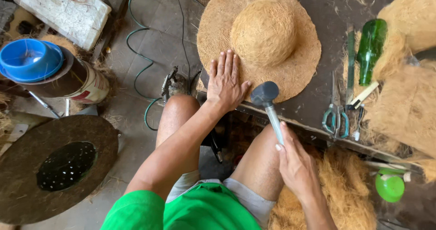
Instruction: The person trims coconut fiber with a blade and scissors while shaping it into a hat on a mold, then uses a mallet to press and flatten the fibers against the mold's surface.
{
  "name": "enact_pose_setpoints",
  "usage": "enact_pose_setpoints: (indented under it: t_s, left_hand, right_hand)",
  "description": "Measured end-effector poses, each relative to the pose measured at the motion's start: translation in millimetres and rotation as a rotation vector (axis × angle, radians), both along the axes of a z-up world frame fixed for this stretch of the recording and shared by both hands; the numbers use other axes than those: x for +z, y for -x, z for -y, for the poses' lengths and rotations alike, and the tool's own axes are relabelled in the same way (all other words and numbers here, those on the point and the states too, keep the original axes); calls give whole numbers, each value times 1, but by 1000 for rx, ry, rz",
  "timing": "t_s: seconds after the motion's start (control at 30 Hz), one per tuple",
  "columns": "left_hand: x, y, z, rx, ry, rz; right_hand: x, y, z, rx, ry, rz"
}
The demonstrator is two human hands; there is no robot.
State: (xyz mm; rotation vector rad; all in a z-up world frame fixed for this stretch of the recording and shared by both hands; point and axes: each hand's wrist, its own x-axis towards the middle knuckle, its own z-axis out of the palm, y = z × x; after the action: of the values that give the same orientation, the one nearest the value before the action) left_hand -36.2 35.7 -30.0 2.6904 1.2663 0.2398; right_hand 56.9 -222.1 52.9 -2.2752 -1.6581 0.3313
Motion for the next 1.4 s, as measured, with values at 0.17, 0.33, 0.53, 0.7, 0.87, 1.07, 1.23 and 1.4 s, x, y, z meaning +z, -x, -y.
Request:
enact_pose_setpoints:
  t_s: [0.17, 0.33, 0.53, 0.7, 0.87, 1.07, 1.23, 1.4]
  left_hand:
    - [-5, 6, -1, -69, -60, -5]
    - [-2, 11, -4, -105, -45, 16]
    - [40, 17, 2, -114, 130, -151]
    - [39, 18, -1, -106, 141, -150]
    - [37, 16, 4, -114, 133, -139]
    - [2, 11, -5, -120, -69, -7]
    - [-2, 5, -11, -128, -83, 39]
    - [-6, 15, -14, -153, -75, -1]
  right_hand:
    - [-8, -4, -4, -114, 36, 48]
    - [17, -16, -13, -113, 43, 3]
    - [21, -4, -29, -183, -66, -72]
    - [32, 1, -29, -224, 76, -150]
    - [24, -10, -21, -196, 84, -68]
    - [-6, -19, 12, -64, -71, 71]
    - [2, -12, 12, -100, -54, 86]
    - [-3, -6, 19, -54, 14, 83]
